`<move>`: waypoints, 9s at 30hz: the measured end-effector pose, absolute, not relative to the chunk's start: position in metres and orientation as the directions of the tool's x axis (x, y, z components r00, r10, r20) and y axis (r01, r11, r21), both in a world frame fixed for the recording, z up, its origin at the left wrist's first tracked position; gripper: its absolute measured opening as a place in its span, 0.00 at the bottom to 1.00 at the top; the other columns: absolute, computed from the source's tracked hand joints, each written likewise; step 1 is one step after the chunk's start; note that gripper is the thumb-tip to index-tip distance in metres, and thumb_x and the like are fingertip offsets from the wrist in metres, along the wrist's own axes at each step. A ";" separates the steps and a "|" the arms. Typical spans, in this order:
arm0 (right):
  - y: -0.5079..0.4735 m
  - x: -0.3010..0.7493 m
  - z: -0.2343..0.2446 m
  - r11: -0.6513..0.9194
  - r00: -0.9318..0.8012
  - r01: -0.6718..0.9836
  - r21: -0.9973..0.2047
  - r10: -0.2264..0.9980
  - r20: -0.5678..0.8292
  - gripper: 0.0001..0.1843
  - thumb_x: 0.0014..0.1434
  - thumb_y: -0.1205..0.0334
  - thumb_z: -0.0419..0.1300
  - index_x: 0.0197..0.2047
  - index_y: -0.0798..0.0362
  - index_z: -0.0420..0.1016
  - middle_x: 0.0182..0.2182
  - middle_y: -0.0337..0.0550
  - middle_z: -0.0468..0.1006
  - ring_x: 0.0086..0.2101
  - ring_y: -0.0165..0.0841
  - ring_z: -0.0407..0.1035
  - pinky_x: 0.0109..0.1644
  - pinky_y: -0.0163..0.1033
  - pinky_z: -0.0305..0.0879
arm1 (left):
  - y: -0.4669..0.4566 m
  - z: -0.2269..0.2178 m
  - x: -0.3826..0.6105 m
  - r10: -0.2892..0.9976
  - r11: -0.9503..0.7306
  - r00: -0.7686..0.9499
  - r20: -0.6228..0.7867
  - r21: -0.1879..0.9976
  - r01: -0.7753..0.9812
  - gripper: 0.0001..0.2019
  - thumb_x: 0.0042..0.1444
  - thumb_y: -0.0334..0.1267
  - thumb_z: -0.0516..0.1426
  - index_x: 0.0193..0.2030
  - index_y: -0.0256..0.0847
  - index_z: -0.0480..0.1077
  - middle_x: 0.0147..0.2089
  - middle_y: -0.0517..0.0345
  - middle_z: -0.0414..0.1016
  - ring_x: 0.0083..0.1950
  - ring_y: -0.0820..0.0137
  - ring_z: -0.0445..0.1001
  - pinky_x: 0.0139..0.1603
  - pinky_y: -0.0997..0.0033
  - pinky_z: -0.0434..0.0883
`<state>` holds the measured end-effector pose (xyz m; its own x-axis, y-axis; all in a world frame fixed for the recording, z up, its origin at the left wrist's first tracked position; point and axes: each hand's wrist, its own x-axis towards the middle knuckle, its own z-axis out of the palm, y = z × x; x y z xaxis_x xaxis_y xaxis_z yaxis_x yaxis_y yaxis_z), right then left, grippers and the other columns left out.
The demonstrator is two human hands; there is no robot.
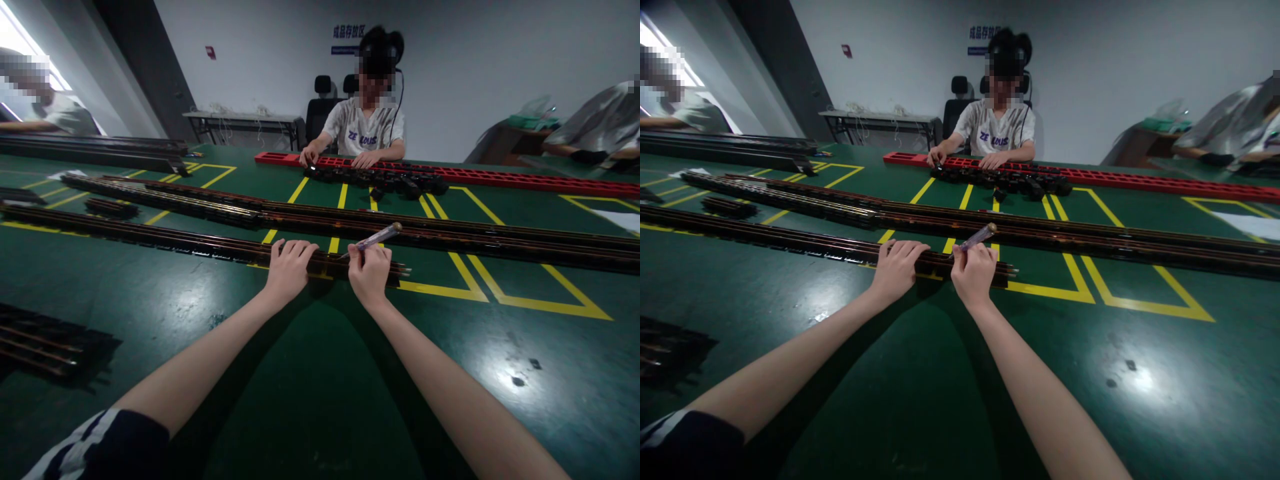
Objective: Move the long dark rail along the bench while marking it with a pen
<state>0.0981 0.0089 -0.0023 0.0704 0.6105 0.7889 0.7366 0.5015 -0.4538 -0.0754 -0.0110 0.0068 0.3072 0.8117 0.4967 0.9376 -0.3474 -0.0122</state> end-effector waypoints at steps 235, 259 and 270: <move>-0.013 0.161 0.008 0.419 0.211 0.566 -0.710 0.759 0.616 0.23 0.62 0.45 0.48 0.24 0.51 0.67 0.22 0.42 0.76 0.30 0.37 0.70 0.42 0.43 0.58 | -0.010 0.007 -0.009 0.830 -0.416 0.370 0.417 0.023 0.909 0.20 0.63 0.47 0.48 0.54 0.36 0.67 0.52 0.45 0.74 0.52 0.57 0.70 0.56 0.52 0.64; -0.013 0.166 0.007 0.394 0.311 0.519 -0.759 0.740 0.597 0.21 0.61 0.45 0.49 0.27 0.52 0.67 0.21 0.40 0.74 0.26 0.36 0.69 0.40 0.44 0.59 | -0.008 0.002 -0.012 0.802 -0.440 0.388 0.455 0.010 0.898 0.21 0.63 0.48 0.48 0.55 0.37 0.67 0.51 0.46 0.74 0.52 0.57 0.70 0.55 0.52 0.64; -0.011 0.171 0.003 0.324 0.390 0.462 -0.826 0.762 0.517 0.23 0.60 0.40 0.48 0.27 0.51 0.65 0.21 0.40 0.71 0.25 0.35 0.65 0.34 0.41 0.59 | -0.010 0.005 -0.011 0.812 -0.439 0.385 0.440 0.024 0.898 0.21 0.63 0.48 0.47 0.55 0.37 0.67 0.52 0.45 0.74 0.52 0.57 0.70 0.56 0.52 0.63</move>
<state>0.1710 -0.0110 0.0031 0.3902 0.7620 0.5168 0.4616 0.3238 -0.8259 -0.0113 -0.0096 0.0046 0.3846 0.8117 0.4395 0.8984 -0.4385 0.0237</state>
